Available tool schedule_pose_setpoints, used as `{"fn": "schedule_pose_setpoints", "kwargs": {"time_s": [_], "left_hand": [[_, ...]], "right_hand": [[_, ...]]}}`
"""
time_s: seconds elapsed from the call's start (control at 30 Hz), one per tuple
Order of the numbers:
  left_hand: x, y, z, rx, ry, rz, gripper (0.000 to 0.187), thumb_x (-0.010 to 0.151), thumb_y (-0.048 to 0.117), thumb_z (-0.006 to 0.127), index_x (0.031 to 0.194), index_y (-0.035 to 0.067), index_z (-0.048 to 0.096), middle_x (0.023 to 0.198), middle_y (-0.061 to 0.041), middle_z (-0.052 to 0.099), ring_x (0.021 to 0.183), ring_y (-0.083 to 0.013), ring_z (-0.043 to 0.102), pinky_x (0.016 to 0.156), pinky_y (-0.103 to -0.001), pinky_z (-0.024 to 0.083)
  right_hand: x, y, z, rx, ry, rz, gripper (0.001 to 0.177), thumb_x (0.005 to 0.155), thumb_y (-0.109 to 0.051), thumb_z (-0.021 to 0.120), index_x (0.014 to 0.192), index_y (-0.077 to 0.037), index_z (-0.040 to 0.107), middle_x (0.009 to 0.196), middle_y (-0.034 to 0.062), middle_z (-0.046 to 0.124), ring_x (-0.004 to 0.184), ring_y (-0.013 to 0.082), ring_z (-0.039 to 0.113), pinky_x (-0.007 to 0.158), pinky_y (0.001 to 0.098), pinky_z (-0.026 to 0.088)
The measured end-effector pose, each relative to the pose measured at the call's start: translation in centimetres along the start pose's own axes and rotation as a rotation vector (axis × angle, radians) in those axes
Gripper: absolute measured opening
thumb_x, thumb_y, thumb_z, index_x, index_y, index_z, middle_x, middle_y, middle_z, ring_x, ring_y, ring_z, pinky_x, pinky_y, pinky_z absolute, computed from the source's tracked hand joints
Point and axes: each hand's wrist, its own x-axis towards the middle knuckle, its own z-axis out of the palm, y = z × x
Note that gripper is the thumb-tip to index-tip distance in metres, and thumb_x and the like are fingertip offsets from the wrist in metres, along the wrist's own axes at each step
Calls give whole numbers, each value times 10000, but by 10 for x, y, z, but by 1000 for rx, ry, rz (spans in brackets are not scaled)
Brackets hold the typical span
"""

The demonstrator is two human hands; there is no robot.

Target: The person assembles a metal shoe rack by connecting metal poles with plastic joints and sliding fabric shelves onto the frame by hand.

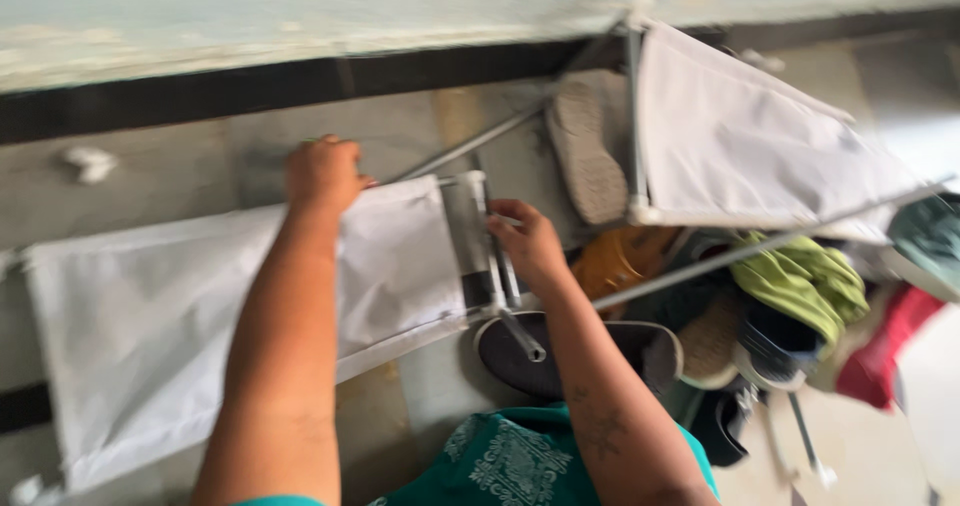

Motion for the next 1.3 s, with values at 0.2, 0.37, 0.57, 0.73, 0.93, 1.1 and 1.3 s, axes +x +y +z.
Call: {"fn": "schedule_pose_setpoints", "kwargs": {"time_s": [0.2,0.37,0.57,0.73,0.93,1.1,1.3], "left_hand": [[27,-22,29,285,-1,141,91,931,136,726,953,184,800,1087,-70,745,1055,-313,715,901,-477,549],[-16,-18,30,143,346,143,122,918,121,725,1026,162,765,1089,-53,709,1082,-319,656,1006,-494,492],[-137,50,16,-155,496,252,230,907,179,771,1127,115,751,1259,-91,651,1205,-319,600,1026,-534,424],[-239,65,32,-387,580,200,166,964,157,768,1109,103,711,1236,-89,668,1203,-321,619,1050,-460,483],[-294,2,70,-207,529,189,118,979,135,768,1053,91,688,1139,-70,665,1107,-288,622,1000,-418,467],[-319,-56,89,-37,632,189,83,960,92,696,1029,105,651,1120,-64,621,1074,-268,603,988,-374,479],[-335,-26,69,-136,720,134,139,891,39,600,1000,125,603,1101,-67,598,1076,-249,599,998,-340,507]], "right_hand": [[3,4,-1,39,-3,-75,348,927,-264,704,1239,-110,690,1025,98,761,911,160,688,787,319,545],[8,17,-5,-176,203,-234,330,917,-251,701,1209,-98,716,1165,184,716,1088,310,686,927,403,535],[-12,-11,-16,-268,403,-437,276,871,-173,716,1132,-85,731,1193,177,703,1125,399,639,982,453,489],[-55,-59,-61,-62,783,-748,238,971,-74,680,1205,-122,677,1248,84,718,1203,286,662,1092,386,495],[-86,-39,-158,632,1035,-511,481,889,-30,670,1358,-26,564,1386,72,585,1170,201,522,882,347,434],[-126,79,-280,683,1119,-852,393,993,5,632,1378,-3,551,1305,118,635,1187,204,629,1078,324,501],[-203,321,-345,-490,1319,4,437,799,-249,718,1210,-103,704,1090,161,685,1057,372,627,951,518,452]]}}
